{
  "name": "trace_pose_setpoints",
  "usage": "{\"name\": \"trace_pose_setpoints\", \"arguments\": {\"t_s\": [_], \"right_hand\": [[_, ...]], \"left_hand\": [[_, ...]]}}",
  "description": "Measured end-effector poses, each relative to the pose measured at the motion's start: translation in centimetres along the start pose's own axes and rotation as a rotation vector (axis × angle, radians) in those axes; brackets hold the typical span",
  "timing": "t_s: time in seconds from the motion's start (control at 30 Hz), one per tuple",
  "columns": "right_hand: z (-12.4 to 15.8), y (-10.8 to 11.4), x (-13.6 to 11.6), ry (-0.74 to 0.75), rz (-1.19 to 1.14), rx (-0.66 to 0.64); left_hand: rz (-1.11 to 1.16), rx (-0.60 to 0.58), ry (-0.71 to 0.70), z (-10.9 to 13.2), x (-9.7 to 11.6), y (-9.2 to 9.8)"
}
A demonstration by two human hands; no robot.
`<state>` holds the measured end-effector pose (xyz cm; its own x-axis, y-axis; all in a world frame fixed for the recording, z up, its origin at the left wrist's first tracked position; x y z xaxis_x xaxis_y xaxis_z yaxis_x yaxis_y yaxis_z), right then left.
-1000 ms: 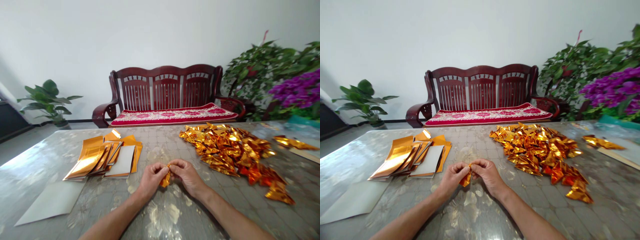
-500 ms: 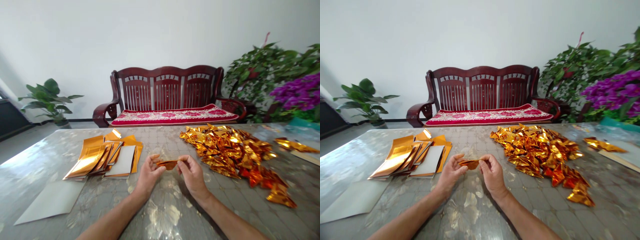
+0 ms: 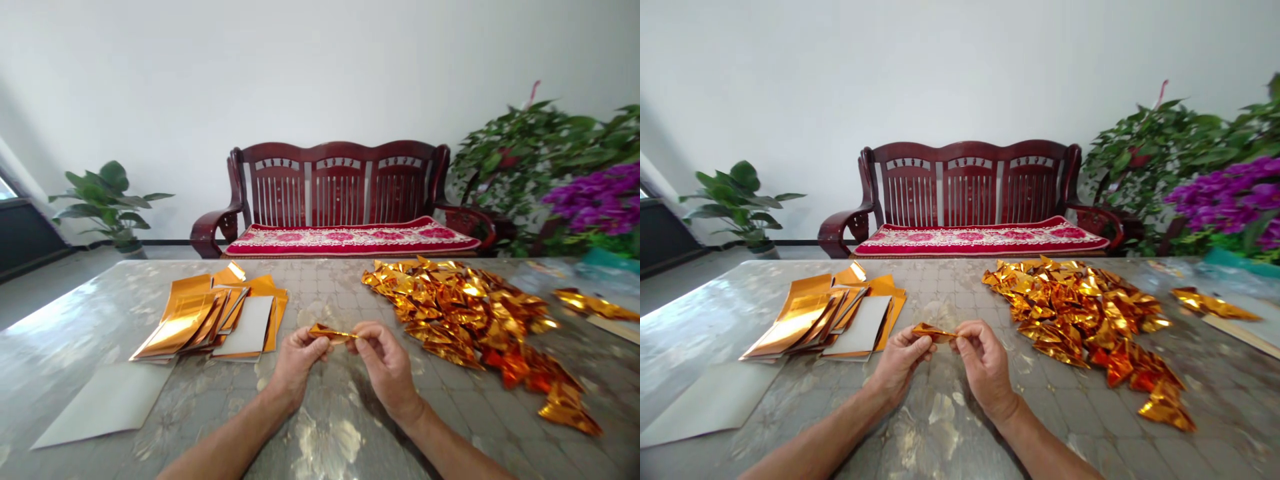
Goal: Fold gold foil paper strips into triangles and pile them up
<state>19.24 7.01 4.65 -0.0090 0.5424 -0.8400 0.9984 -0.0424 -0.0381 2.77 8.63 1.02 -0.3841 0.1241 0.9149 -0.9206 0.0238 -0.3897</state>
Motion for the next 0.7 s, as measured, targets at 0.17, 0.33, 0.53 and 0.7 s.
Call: {"name": "trace_pose_setpoints", "arguments": {"t_s": [0.17,0.33,0.53,0.7], "right_hand": [[0.1,0.0,1.9,-0.201,-0.056,0.048],[0.0,-0.1,2.9,-0.298,-0.08,0.064],[0.0,-0.3,3.4,-0.337,-0.093,0.034],[0.0,-0.3,3.2,-0.332,-0.078,0.036]], "left_hand": [[0.017,0.033,-0.064,0.0,0.7,0.4],[-0.085,0.002,-0.134,0.0,1.8,0.2],[-0.075,-0.04,-0.074,-0.6,1.7,0.2],[-0.094,0.018,-0.032,-0.9,1.2,0.5]]}}
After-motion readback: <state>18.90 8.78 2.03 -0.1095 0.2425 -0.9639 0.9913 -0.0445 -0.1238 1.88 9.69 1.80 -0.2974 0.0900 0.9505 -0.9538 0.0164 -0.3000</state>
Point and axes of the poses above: each hand's wrist, its own z-axis away from the middle knuckle, its own y-axis out of the back of the hand, x = y × z, the point moved 8 cm from there along -z, towards the middle knuckle, and after that the axes turned 7 degrees about y, right-handed, at the moved point
